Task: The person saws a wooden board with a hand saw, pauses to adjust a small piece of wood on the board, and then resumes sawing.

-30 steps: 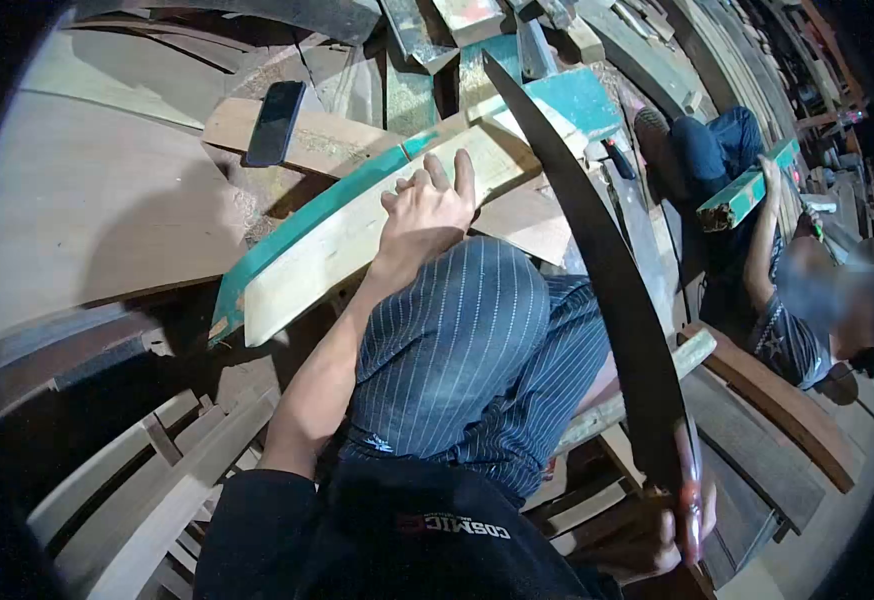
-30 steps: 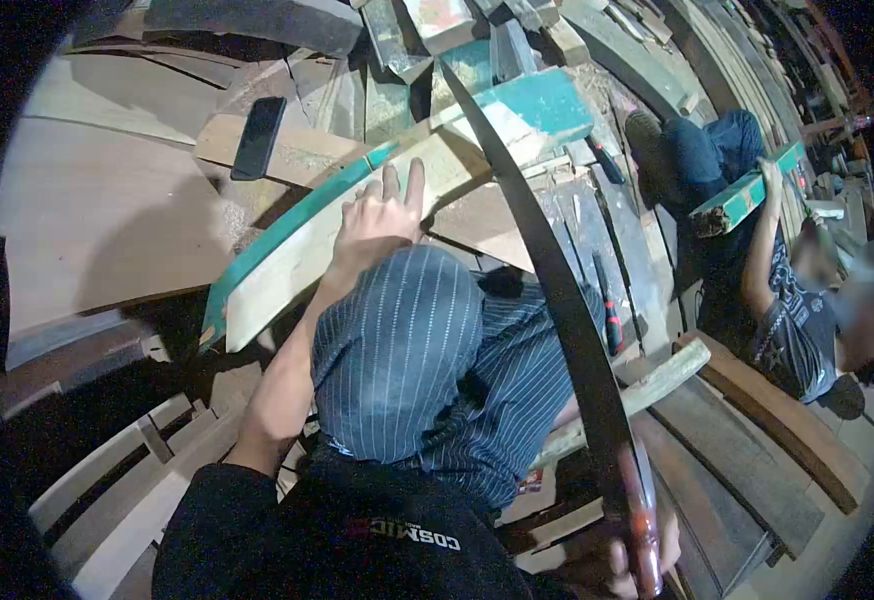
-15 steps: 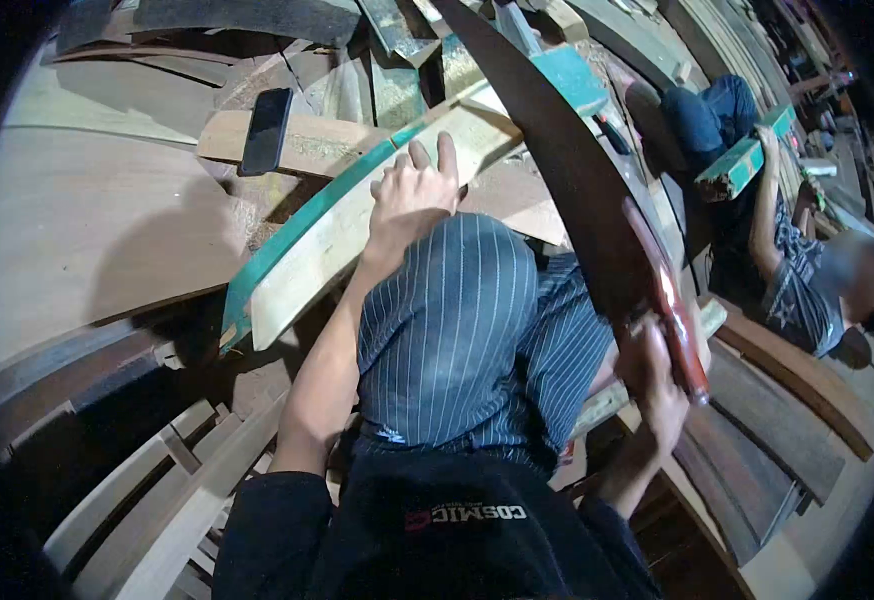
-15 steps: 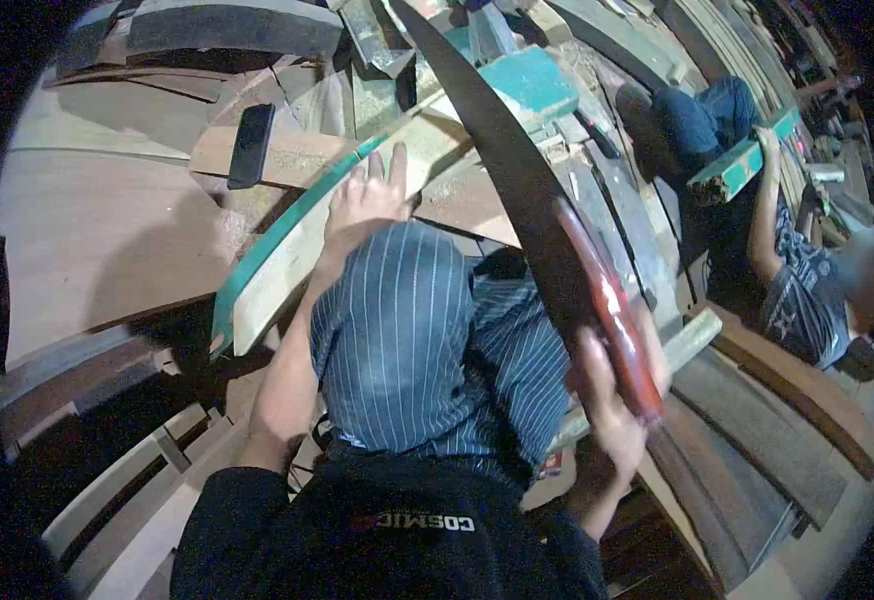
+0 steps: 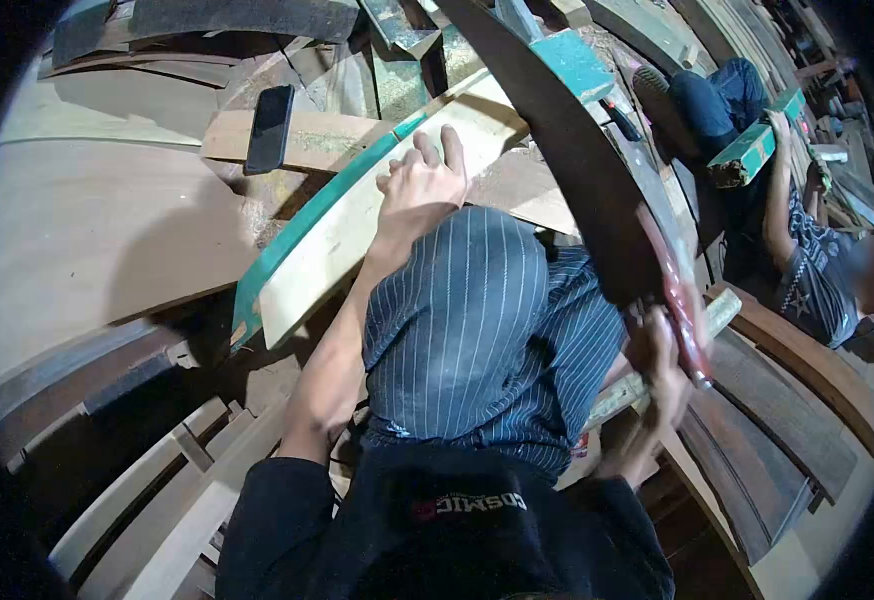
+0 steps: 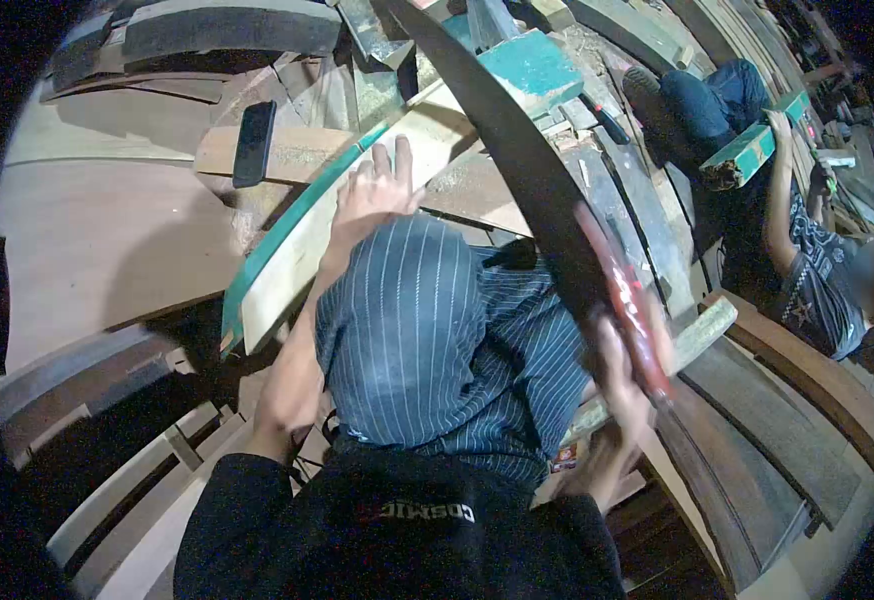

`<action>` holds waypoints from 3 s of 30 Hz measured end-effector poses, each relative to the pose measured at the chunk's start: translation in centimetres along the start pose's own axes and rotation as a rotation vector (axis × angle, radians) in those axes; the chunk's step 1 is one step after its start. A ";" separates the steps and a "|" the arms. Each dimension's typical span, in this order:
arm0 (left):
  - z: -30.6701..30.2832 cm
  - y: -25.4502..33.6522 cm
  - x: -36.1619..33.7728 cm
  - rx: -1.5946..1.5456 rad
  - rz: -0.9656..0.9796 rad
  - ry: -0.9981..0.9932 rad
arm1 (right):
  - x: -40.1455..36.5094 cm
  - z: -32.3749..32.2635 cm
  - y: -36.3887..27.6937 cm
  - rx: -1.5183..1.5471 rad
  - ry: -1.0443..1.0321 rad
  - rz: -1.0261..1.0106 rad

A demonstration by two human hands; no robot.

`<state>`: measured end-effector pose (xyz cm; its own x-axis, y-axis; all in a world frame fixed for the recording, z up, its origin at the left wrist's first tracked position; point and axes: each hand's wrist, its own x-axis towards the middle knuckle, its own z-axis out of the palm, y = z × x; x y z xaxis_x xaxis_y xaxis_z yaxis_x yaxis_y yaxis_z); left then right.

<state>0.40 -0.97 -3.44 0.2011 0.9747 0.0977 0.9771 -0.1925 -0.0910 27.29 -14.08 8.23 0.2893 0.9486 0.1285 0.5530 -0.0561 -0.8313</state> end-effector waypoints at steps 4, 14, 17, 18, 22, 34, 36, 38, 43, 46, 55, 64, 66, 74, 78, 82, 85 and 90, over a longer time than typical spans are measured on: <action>0.1 -0.7 0.2 -0.057 -0.029 0.116 | 2.2 4.5 -1.0 0.263 -0.182 -0.133; -1.6 0.2 -0.1 -0.115 -0.072 -0.096 | -8.8 -15.0 5.6 0.118 -0.068 0.121; -1.6 -0.6 0.0 -0.146 -0.010 -0.019 | -8.2 -14.9 7.4 0.067 0.115 0.038; -1.7 -0.9 0.3 -0.178 -0.010 0.000 | -7.6 -14.2 8.3 0.033 0.197 0.016; 1.0 -0.3 -0.1 -0.166 0.061 0.113 | -0.3 -2.1 -1.0 0.136 -0.069 -0.005; -2.4 0.1 -0.1 -0.197 -0.079 -0.053 | -3.1 -12.6 0.5 0.145 -0.234 0.083; -1.4 0.1 -0.2 -0.185 -0.055 -0.010 | -6.8 -18.1 2.9 0.183 -0.172 0.053; -1.5 0.3 -0.4 -0.175 -0.039 0.004 | -9.2 -21.7 5.3 0.234 -0.141 0.036; 0.2 -0.3 0.0 -0.162 0.046 0.088 | -4.4 -13.7 -0.5 0.265 -0.199 0.099; 0.4 -0.1 -0.5 -0.149 0.062 0.074 | 1.8 1.1 -2.3 0.105 -0.181 -0.066; 0.9 -0.3 -0.7 0.033 -0.013 0.169 | -2.1 -6.8 -1.1 0.175 -0.146 -0.003; 1.9 -0.1 -1.1 0.116 0.046 0.234 | -7.0 -15.9 -0.2 0.288 -0.134 0.100; 1.0 0.1 -1.1 0.096 0.034 0.201 | -3.8 -11.0 -4.5 -0.002 -0.182 0.099; 3.3 -0.6 -1.8 0.414 -0.031 0.606 | 1.2 1.7 1.1 -0.003 -0.194 0.266; -0.6 -1.7 -1.1 -0.062 0.011 0.283 | -2.5 -7.5 -1.4 0.061 -0.311 0.041; -0.8 -1.5 -1.5 -0.177 0.022 0.121 | -7.4 -13.6 0.9 0.162 -0.121 0.107; -0.2 -1.3 -1.4 -0.173 -0.002 0.100 | -8.9 -14.4 0.8 0.196 0.005 0.068; 1.0 0.1 -1.6 0.172 0.055 0.205 | -3.2 -3.8 1.3 -0.026 -0.024 0.087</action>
<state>0.09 -2.44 -4.56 0.2803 0.9166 0.2849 0.9416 -0.2049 -0.2672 30.06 -18.39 8.82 0.3184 0.9470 0.0435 0.5467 -0.1459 -0.8245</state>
